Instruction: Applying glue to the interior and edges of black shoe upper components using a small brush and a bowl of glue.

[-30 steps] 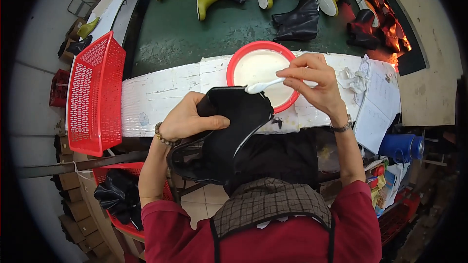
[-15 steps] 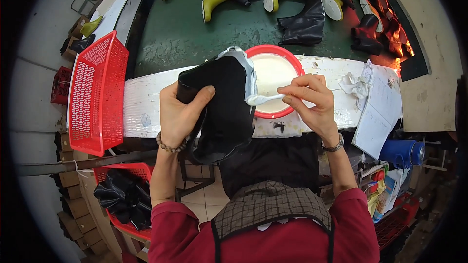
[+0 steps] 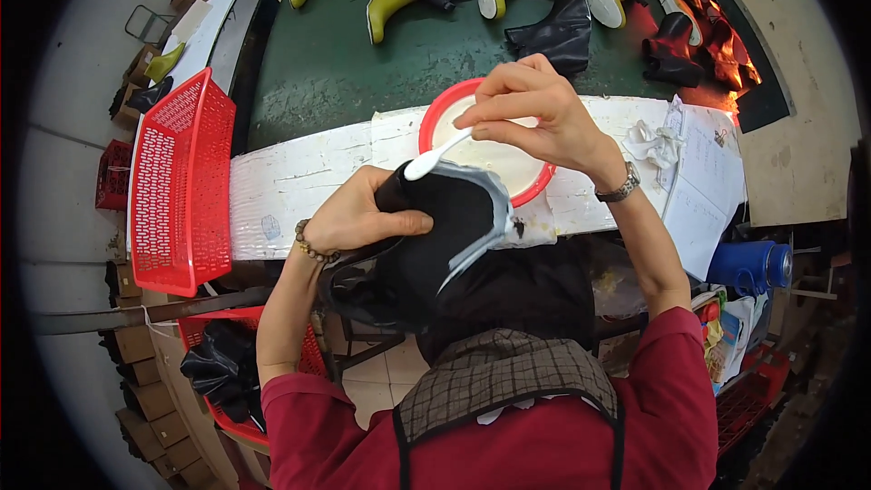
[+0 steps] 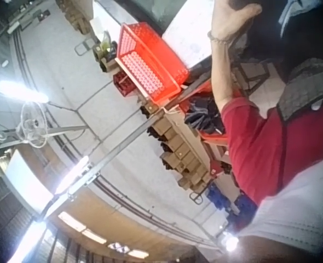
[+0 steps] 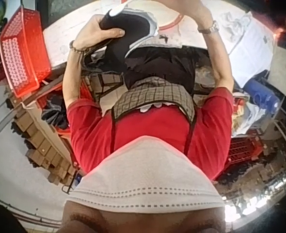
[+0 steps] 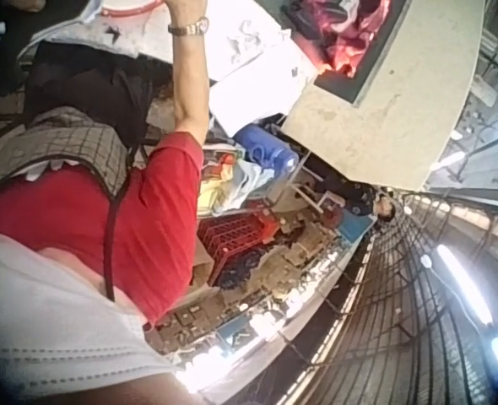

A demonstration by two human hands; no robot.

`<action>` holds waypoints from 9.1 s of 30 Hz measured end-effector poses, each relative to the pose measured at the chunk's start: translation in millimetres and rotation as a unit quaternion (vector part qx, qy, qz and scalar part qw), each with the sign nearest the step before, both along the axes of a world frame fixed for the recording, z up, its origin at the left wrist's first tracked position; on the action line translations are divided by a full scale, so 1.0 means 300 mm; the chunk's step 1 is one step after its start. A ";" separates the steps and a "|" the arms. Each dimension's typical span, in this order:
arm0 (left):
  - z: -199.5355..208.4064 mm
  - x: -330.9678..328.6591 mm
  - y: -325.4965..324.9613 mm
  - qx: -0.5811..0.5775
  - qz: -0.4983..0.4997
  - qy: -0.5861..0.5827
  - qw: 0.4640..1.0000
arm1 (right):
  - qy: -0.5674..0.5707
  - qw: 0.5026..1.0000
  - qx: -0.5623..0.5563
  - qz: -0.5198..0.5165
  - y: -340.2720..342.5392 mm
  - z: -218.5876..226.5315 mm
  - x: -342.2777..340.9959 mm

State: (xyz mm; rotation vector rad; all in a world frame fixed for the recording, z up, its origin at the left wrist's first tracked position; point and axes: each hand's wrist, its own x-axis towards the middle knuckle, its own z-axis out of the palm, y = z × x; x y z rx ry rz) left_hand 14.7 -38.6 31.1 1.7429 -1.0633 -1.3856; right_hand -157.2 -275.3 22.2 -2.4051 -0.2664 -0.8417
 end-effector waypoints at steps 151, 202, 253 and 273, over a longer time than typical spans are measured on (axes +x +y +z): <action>-0.194 0.317 -0.178 -0.328 0.214 -0.324 0.861 | -0.005 0.796 0.504 -0.335 -0.161 -0.581 -0.254; -0.377 0.311 0.554 -0.052 0.248 -0.281 0.926 | 0.020 0.807 0.526 -0.268 -0.129 -0.490 -0.276; -0.078 0.047 0.006 -0.225 0.347 -0.152 0.898 | 0.036 0.963 0.200 -0.179 0.124 -0.159 -0.199; -0.377 0.008 0.316 -0.029 0.093 -0.504 0.858 | 0.185 0.916 0.133 -0.331 0.012 -0.237 -0.322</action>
